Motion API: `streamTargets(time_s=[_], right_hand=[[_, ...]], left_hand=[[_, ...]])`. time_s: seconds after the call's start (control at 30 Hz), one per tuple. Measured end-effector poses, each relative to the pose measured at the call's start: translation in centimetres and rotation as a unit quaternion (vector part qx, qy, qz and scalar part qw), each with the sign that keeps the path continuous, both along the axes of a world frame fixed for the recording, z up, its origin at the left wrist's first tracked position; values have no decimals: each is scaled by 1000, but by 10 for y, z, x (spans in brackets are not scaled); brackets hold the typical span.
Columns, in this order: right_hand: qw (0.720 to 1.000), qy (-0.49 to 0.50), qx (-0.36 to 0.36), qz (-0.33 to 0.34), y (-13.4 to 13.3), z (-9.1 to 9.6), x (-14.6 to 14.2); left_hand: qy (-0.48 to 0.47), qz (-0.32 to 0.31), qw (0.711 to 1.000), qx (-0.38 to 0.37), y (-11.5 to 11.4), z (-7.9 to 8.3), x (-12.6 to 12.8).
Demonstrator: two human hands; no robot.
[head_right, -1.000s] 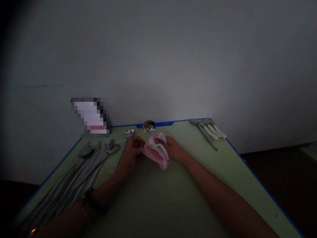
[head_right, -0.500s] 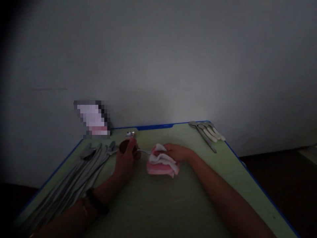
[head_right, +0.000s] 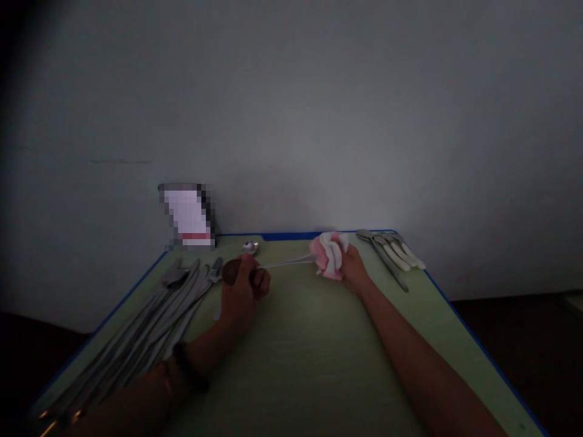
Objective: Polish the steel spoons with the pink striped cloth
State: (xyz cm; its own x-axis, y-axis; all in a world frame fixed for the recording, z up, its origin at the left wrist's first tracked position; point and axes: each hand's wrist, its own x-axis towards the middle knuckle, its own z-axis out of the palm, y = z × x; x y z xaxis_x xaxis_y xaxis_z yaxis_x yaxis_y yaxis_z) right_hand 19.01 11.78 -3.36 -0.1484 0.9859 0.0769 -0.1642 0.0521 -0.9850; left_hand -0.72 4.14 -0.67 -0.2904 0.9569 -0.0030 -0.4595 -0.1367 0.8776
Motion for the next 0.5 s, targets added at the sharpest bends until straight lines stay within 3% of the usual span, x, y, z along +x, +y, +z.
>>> streamTargets(time_s=[0.1, 0.2, 0.3, 0.37, 0.43, 0.5], right_hand=[[972, -172, 138, 81, -5, 4, -5], [944, -199, 214, 150, -8, 4, -8], [964, -127, 215, 94, -4, -1, -4], [961, -127, 244, 36, -2, -3, -3], [934, -188, 304, -1, -4, -3, -4], [887, -275, 371, 2, -10, -1, -9]], left_hand=[[-20, -29, 999, -23, 0, 1, 1], [-21, -46, 998, -42, 0, 1, 2], [3, -50, 996, -74, 2, -1, 1], [11, -40, 994, -98, 4, -3, 0], [-1, -27, 995, -96, 6, -6, 0], [-15, -20, 997, -79, 7, -9, -1]])
